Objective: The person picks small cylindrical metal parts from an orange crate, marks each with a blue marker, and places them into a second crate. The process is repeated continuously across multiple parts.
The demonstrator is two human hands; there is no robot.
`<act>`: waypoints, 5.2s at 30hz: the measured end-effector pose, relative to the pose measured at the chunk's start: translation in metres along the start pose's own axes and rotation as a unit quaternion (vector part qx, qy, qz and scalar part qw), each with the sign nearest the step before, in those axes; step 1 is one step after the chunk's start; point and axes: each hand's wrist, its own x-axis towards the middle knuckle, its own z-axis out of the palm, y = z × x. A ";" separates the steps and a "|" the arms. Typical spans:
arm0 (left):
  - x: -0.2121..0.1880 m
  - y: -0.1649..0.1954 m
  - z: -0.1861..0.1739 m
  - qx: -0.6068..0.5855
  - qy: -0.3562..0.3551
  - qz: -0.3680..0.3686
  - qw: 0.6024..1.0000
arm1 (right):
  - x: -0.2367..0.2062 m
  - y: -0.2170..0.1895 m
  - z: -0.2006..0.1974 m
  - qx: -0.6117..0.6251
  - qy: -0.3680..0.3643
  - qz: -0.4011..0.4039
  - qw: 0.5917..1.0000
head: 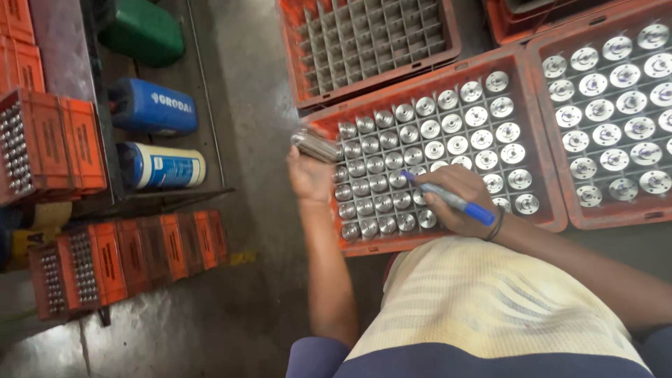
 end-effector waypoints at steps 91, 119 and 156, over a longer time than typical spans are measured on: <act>-0.118 -0.092 0.007 0.104 0.111 -0.081 0.985 | -0.022 -0.020 0.023 0.060 -0.085 -0.114 0.988; -0.131 -0.008 0.040 0.768 -0.066 -0.021 0.636 | -0.035 -0.013 -0.014 0.030 0.027 0.062 0.997; -0.104 -0.086 0.058 0.052 -0.018 -0.188 0.981 | -0.056 -0.018 -0.005 0.034 -0.067 -0.058 0.995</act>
